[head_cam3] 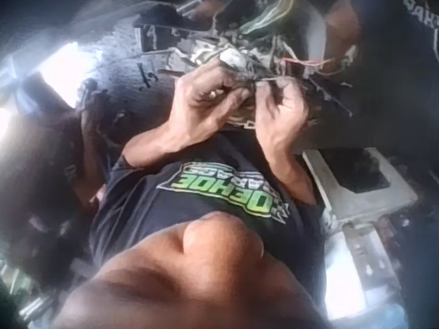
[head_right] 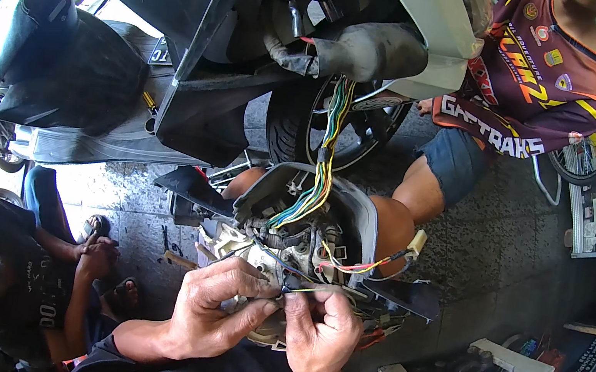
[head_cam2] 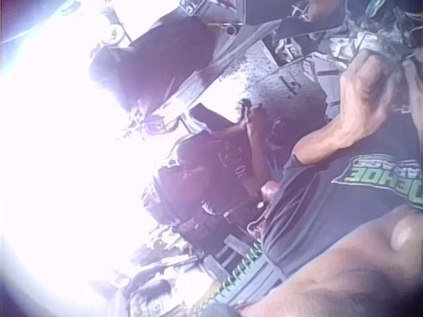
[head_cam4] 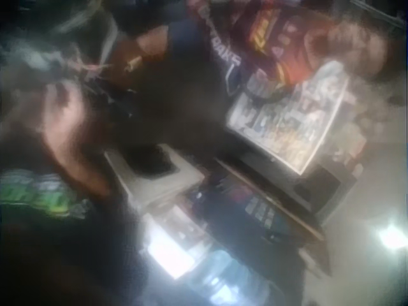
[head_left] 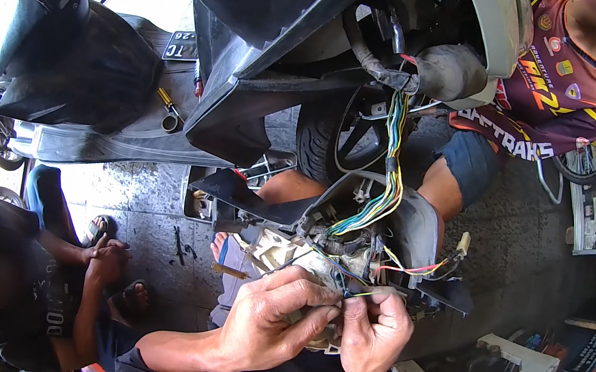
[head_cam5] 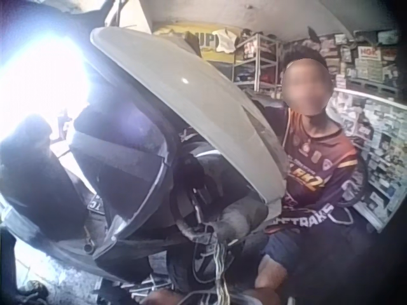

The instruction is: The person works on the wiring of a motorcycle headlight assembly by hand, connecting and disconnecting several wire terminals and using electrical tape to secure connections.

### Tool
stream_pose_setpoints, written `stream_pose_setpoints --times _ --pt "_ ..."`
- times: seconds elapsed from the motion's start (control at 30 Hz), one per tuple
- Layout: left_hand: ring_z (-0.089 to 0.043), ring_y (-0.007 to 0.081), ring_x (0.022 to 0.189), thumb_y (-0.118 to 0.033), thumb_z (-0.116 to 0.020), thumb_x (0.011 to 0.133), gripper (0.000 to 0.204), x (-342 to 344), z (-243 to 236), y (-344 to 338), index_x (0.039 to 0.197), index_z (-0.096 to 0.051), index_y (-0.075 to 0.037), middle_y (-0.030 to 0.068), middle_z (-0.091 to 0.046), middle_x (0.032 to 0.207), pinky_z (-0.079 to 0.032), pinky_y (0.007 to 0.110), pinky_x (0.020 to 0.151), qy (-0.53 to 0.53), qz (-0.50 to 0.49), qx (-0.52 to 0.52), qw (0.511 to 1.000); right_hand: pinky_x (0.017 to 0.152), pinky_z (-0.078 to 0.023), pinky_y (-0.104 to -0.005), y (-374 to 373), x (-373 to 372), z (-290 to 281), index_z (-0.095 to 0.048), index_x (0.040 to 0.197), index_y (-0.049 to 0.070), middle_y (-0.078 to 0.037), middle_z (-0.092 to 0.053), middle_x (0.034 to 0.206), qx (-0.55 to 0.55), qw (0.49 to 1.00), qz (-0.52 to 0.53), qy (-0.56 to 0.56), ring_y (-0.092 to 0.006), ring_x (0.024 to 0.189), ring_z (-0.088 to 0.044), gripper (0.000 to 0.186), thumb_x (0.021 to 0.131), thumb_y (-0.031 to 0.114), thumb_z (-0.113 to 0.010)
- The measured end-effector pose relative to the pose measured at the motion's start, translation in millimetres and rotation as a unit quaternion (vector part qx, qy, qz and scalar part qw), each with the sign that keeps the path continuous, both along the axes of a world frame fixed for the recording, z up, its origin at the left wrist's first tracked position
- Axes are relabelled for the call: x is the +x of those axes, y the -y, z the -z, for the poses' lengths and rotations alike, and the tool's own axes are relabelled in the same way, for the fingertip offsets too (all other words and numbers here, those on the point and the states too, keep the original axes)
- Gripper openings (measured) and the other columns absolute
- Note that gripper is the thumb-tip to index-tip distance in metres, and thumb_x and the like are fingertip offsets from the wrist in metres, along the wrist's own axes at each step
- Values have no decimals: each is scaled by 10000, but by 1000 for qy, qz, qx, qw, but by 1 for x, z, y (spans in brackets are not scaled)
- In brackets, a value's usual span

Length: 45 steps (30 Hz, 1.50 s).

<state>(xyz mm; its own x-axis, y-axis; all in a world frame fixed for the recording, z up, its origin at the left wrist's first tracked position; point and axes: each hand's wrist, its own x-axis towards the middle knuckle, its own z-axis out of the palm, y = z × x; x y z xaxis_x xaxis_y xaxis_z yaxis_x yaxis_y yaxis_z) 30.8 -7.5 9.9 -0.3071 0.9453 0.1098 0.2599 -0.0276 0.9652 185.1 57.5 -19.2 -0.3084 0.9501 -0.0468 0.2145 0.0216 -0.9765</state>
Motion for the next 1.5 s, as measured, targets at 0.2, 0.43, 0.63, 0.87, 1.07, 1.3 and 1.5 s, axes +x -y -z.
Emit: stream_pose_setpoints --times 0.2,0.43,0.63,0.87,1.07,1.3,1.5 --pt "-697 269 769 7 -785 847 247 6 5 1 1089 -740 -13 126 -684 890 -556 350 674 -51 -22 29 998 592 -437 -204 0 3 -14 -691 1078 -29 3 -664 815 -132 985 -34 -108 -28 664 -534 130 981 58 -697" --pt "-688 276 769 18 -784 830 255 7 4 0 1078 -746 -22 122 -681 896 -555 367 675 -118 -19 46 992 629 -504 -203 -4 1 -26 -665 1149 -43 -5 -667 865 -228 954 -26 -194 -28 730 -576 175 987 21 -681" --pt "-705 266 782 46 -756 835 201 5 6 0 1031 -732 9 141 -700 918 -562 346 686 -80 -18 27 996 666 -501 -196 -12 9 -18 -663 1132 -23 -8 -665 886 -169 972 -97 -131 -33 755 -587 149 989 16 -680" --pt "-702 258 776 31 -712 831 205 7 1 -5 1035 -693 34 146 -704 896 -560 342 704 -57 -38 -16 998 679 -475 -223 -23 18 -6 -647 1124 37 9 -637 864 -144 963 -184 -134 -44 773 -557 106 1023 70 -638" --pt "-699 300 733 35 -745 805 355 9 2 -5 1151 -668 6 156 -697 916 -568 366 633 -154 -51 49 985 665 -460 -216 -26 18 -6 -638 1128 44 15 -614 849 -156 959 -198 -134 -40 751 -531 101 1036 79 -618" --pt "-698 277 707 65 -736 795 307 6 6 -4 1087 -711 -26 138 -690 925 -564 353 599 -167 -19 71 983 564 -450 -206 -19 12 -16 -645 1157 -1 -15 -655 804 -178 960 -128 -171 -36 633 -533 153 1030 81 -625" --pt "-694 255 729 53 -764 725 366 5 1 -1 1071 -728 -63 114 -684 954 -569 345 608 -235 1 58 970 523 -426 -213 -26 11 -26 -684 1016 -36 -22 -654 740 -217 962 -107 -129 -41 599 -530 307 1032 269 -657"
